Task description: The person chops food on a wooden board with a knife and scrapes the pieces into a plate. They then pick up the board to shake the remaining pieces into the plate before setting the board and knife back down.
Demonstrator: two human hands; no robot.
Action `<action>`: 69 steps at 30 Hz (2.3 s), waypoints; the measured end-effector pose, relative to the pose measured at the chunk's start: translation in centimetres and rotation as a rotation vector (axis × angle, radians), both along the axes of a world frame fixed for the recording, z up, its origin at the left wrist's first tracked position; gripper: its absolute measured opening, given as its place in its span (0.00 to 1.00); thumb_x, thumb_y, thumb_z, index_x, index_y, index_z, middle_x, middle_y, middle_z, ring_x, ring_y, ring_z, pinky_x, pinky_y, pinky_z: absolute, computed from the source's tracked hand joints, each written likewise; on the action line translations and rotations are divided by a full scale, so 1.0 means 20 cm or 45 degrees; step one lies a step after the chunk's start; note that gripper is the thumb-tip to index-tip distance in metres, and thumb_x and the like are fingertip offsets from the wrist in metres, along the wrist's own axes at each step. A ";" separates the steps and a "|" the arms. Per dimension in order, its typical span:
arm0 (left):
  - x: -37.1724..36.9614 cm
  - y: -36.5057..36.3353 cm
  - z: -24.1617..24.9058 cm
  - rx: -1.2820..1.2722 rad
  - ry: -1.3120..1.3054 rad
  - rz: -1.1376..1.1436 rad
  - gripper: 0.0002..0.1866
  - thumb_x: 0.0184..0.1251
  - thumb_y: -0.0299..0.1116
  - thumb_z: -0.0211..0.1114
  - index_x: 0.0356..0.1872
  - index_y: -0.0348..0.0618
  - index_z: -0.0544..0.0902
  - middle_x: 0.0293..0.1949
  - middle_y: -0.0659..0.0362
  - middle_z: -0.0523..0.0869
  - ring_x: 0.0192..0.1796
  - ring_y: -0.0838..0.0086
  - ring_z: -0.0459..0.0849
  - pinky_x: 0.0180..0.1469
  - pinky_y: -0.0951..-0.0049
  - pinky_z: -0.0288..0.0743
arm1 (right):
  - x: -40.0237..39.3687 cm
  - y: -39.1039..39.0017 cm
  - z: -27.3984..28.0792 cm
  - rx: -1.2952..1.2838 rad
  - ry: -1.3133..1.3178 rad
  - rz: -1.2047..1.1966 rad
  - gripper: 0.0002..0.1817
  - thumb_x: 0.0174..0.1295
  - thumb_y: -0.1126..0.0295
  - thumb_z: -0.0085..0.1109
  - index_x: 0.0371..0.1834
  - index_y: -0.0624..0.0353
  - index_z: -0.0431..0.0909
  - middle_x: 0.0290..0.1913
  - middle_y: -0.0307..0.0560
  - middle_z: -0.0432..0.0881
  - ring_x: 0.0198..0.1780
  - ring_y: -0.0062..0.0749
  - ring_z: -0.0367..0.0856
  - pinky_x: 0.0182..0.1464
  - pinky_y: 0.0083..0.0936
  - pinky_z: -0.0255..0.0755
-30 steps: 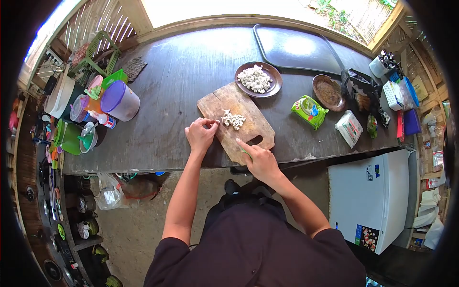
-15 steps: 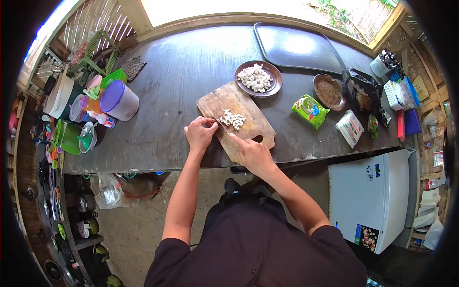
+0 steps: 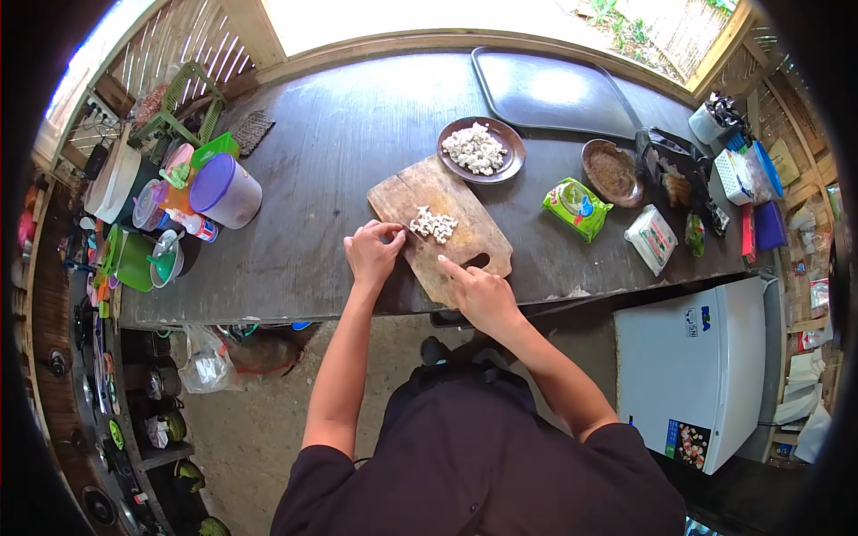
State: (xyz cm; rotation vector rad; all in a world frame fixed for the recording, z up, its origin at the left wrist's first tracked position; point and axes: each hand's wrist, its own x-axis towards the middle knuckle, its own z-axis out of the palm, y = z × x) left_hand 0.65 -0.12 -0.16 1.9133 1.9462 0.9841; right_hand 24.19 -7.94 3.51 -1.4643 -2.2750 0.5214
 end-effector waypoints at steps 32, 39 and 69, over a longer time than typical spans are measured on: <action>0.01 0.03 -0.01 -0.121 -0.218 0.089 0.11 0.59 0.46 0.76 0.35 0.53 0.96 0.37 0.65 0.92 0.44 0.65 0.90 0.51 0.57 0.73 | -0.04 0.00 -0.03 -0.024 0.122 0.019 0.27 0.74 0.68 0.57 0.77 0.44 0.75 0.35 0.58 0.84 0.34 0.57 0.88 0.40 0.49 0.84; 0.01 0.01 0.01 -0.085 -0.139 0.106 0.12 0.60 0.44 0.78 0.38 0.49 0.96 0.36 0.61 0.93 0.40 0.64 0.92 0.47 0.65 0.82 | -0.08 0.06 -0.05 -0.063 0.100 -0.005 0.27 0.74 0.67 0.56 0.78 0.44 0.74 0.35 0.59 0.85 0.35 0.58 0.88 0.41 0.49 0.84; 0.01 0.03 0.03 -0.118 0.012 0.040 0.12 0.59 0.46 0.77 0.35 0.50 0.96 0.37 0.65 0.92 0.42 0.65 0.90 0.54 0.57 0.68 | 0.03 -0.07 -0.01 0.012 0.063 0.007 0.29 0.72 0.69 0.59 0.77 0.45 0.75 0.34 0.56 0.84 0.32 0.53 0.87 0.38 0.47 0.83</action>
